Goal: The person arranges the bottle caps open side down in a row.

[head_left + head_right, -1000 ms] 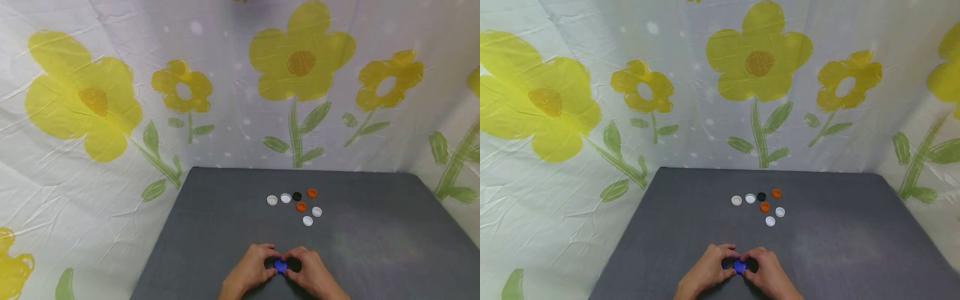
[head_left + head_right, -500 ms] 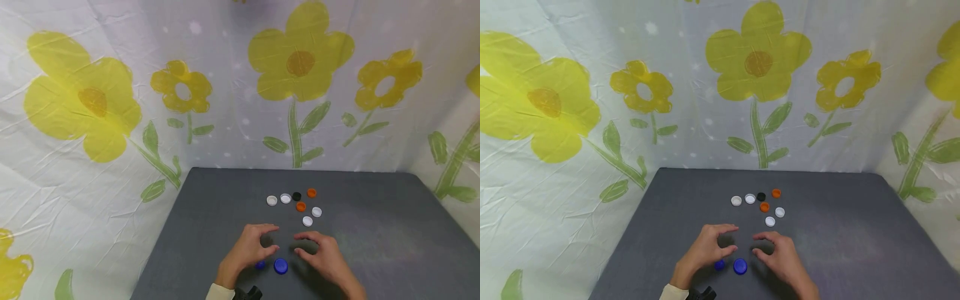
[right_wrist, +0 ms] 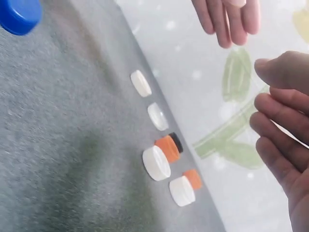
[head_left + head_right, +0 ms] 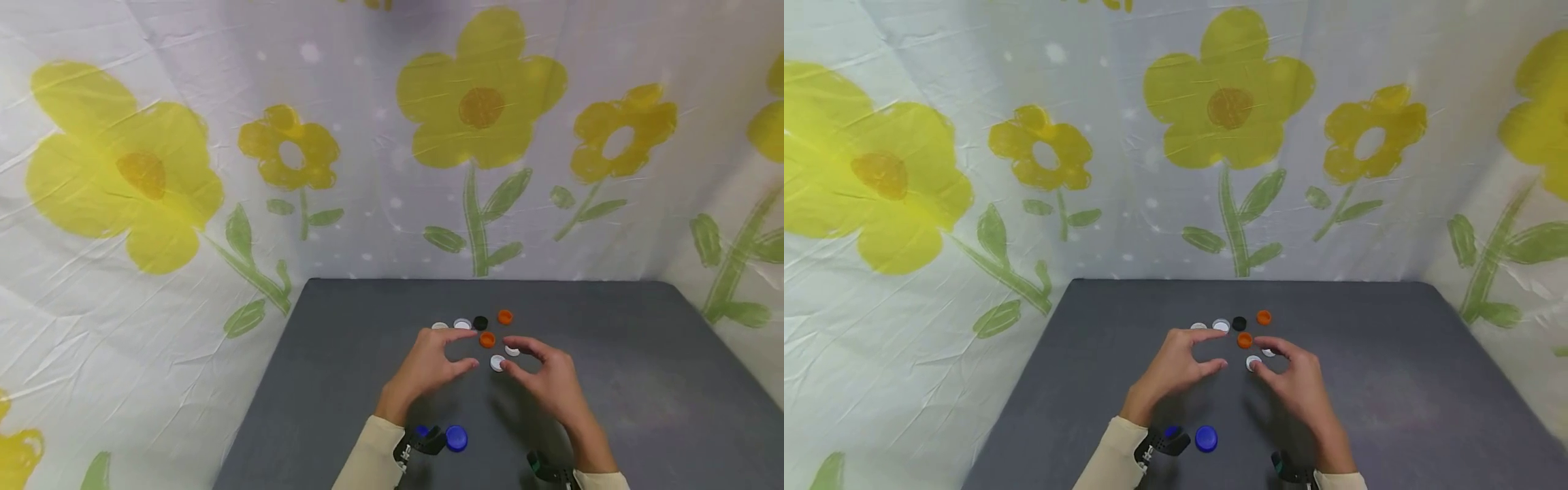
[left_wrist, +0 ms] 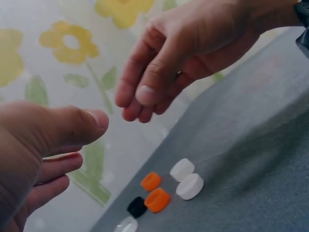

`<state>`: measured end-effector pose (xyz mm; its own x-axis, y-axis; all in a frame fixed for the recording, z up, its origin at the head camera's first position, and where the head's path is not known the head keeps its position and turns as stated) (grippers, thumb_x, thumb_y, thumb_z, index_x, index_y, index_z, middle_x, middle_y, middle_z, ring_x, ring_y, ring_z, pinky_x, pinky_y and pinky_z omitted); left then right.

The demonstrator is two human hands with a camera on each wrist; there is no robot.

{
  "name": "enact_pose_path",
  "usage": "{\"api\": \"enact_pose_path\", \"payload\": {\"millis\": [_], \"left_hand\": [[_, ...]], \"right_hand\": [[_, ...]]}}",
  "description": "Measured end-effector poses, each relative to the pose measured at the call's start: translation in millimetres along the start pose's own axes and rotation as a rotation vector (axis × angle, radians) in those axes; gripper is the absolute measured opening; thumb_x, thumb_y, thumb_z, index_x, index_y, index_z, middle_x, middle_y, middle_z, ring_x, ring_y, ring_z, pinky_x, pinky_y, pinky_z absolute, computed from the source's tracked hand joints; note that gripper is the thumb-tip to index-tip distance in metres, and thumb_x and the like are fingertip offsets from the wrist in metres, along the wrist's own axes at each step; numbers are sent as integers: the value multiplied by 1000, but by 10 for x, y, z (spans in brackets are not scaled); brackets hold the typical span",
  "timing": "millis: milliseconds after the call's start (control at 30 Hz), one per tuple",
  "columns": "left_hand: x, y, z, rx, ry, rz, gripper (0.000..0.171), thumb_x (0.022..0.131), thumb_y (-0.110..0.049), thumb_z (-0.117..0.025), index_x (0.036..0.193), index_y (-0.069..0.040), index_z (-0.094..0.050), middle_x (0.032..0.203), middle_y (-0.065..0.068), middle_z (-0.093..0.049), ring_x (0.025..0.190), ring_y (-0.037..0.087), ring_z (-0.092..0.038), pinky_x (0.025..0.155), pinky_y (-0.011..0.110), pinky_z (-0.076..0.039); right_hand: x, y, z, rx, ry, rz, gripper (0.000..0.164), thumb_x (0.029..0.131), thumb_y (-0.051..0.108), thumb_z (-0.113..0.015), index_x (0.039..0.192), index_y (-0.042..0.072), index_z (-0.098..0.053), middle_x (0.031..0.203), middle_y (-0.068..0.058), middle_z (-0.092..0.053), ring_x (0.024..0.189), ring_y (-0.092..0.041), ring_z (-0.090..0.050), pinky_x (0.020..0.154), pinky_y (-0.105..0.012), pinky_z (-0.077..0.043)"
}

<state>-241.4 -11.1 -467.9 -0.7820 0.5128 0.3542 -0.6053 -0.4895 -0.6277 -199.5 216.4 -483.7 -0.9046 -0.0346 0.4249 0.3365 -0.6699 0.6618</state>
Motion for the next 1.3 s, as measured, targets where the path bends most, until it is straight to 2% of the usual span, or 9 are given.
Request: {"api": "enact_pose_path", "payload": {"millis": [167,367,567,767,900,967,1067,1167,1300], "left_hand": [[130,70,-128,6,29,36,45,96,-28,-88,138,-18,-78,131,-2,-80,121,16,-74,108,35,-59],[219,208,-341,-92,92,111,45,96,-25,-88,138,-14,-77,134,3,-79,129,26,-72,113,48,-57],[284,317,-497,-98,93,133,38,94,-22,-89,131,-15,-81,130,-5,-80,128,14,-71,116,38,-54],[312,413,-644,-67,47,144,37,92,-20,-90,127,-15,-83,127,-3,-82,125,13,-73,113,32,-54],[326,463,-740,-56,33,133,37,91,-19,-91,126,-14,-83,126,-1,-82,123,10,-74,111,28,-55],[330,471,-783,-55,34,125,36,91,-18,-91,126,-13,-83,125,0,-83,121,9,-74,110,26,-56],[333,479,-846,-64,43,121,35,91,-19,-91,124,-12,-83,121,-1,-83,117,7,-75,107,25,-57],[336,490,-906,-81,48,136,33,91,-19,-91,123,-12,-84,119,-3,-84,113,4,-74,106,25,-57],[338,506,-944,-83,29,154,34,90,-18,-92,122,-13,-84,118,-3,-84,113,4,-74,106,24,-56]], "right_hand": [[71,-75,-10,30,24,-38,38,93,12,-89,129,7,-78,126,-11,-81,117,-37,-76,98,-65,-59],[106,-217,-81,83,63,-109,37,95,12,-86,130,5,-77,128,-15,-79,120,-42,-74,102,-66,-58],[91,-391,-168,92,70,-127,34,95,10,-86,128,4,-78,123,-15,-81,116,-40,-77,99,-63,-60],[35,-559,-266,82,85,-181,35,95,13,-87,128,6,-79,123,-13,-82,112,-35,-80,98,-56,-62],[13,-619,-288,78,65,-191,32,93,11,-89,124,7,-81,119,-13,-83,107,-32,-81,93,-43,-65],[2,-652,-307,73,62,-197,31,92,11,-89,122,8,-81,118,-12,-83,105,-30,-81,90,-34,-64],[-14,-697,-339,67,63,-209,31,91,11,-90,121,7,-82,116,-11,-84,103,-28,-81,88,-27,-62],[-23,-717,-364,61,65,-214,33,91,11,-90,122,7,-82,115,-11,-84,103,-28,-81,89,-31,-63],[-17,-712,-396,32,72,-210,33,90,11,-91,121,7,-81,114,-10,-84,102,-28,-80,94,-45,-64]]}}
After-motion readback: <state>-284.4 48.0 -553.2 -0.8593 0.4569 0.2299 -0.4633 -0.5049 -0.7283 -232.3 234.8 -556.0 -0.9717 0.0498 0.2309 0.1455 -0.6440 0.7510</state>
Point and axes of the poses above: each hand's wrist, its own x-axis towards the middle knuckle, its own z-axis out of the back of the hand, y = z × x, the point moved 4 cm from there along x, towards the middle knuckle
